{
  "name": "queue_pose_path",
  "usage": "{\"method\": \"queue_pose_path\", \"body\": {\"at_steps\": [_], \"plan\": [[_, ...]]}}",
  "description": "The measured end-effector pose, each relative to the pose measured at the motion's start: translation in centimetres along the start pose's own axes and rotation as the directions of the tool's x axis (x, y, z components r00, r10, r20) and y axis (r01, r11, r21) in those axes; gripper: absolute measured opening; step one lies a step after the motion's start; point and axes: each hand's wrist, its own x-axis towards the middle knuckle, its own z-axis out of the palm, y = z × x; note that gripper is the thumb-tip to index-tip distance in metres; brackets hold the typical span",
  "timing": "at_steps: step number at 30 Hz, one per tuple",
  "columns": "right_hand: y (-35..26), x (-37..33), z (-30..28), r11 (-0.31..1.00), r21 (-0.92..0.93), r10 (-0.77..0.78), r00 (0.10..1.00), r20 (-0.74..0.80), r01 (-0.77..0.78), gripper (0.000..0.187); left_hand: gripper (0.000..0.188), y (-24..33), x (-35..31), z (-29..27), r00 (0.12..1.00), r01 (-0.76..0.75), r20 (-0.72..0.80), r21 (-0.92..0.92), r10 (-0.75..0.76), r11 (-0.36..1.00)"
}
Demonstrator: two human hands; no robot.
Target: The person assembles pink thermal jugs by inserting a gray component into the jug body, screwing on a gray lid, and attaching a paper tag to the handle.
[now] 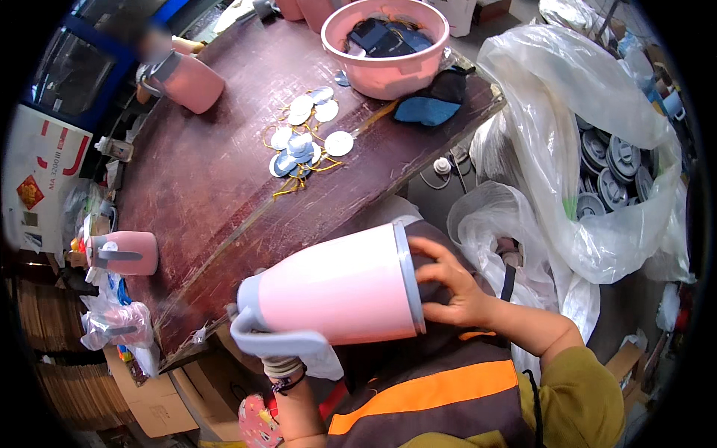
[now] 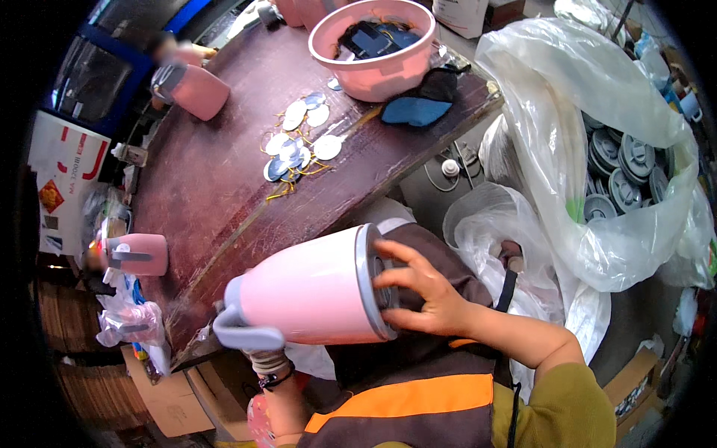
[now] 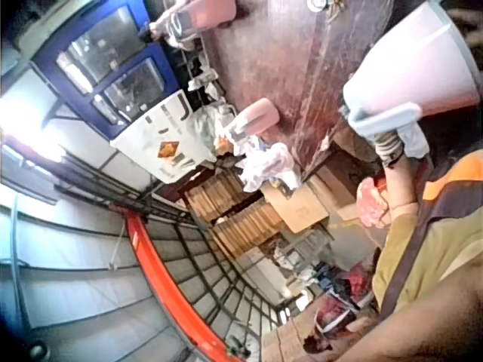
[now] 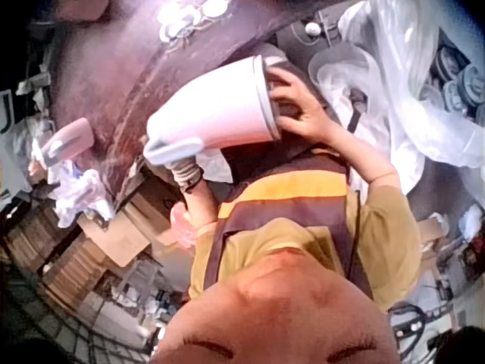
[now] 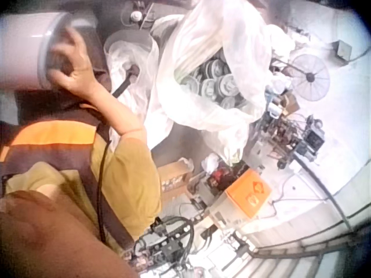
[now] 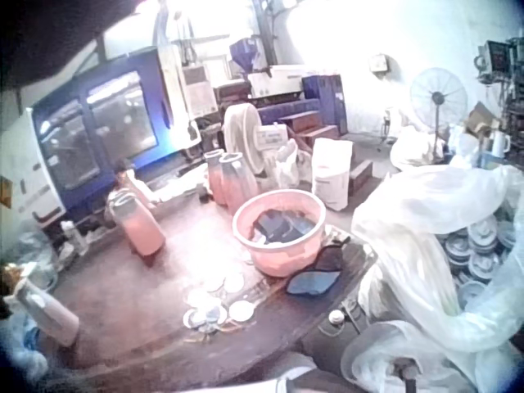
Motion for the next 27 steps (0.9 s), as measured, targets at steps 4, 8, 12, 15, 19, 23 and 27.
{"method": "queue_pose_path", "body": {"at_steps": [4,8,12,15,19,23,27], "plan": [[2.3,-1.3,2.5,0.317,0.806,0.77,0.632,0.089,-0.5,0.041,0.076,0.5,1.9,7.3,0.99,-0.089,-0.098,0.137,0.103,0.987],[3.1,-2.6,3.0,0.79,0.504,0.504,0.839,-0.208,-0.349,0.046,0.081,1.7,1.1,3.1,0.901,0.379,-0.231,0.01,-0.367,0.925],[4.4,-2.9,1.9,0.823,0.37,0.548,0.777,-0.311,-0.432,0.036,0.063,-1.0,-0.8,3.4,0.97,0.224,-0.199,0.533,-0.136,0.816],[4.5,-3.7,0.4,0.226,0.731,0.846,0.502,0.18,-0.644,0.036,0.065,-0.9,-0.8,0.9,0.964,0.236,-0.233,0.536,-0.127,0.81],[6.4,-5.2,-6.5,0.491,0.441,0.869,0.458,-0.188,-0.751,0.036,0.063,0.3,-1.2,4.6,0.947,0.073,-0.293,0.603,0.134,0.795],[15.4,-12.8,-12.9,0.399,0.176,0.825,0.268,-0.498,-0.9,0.026,0.046,2.7,0.4,7.4,0.992,0.015,-0.096,0.73,0.081,0.683],[24.2,-18.4,-11.2,0.112,-0.473,0.679,0.415,-0.605,-0.874,0.039,0.033,2.0,0.6,12.0,0.966,0.25,-0.171,0.806,-0.194,0.537]]}}
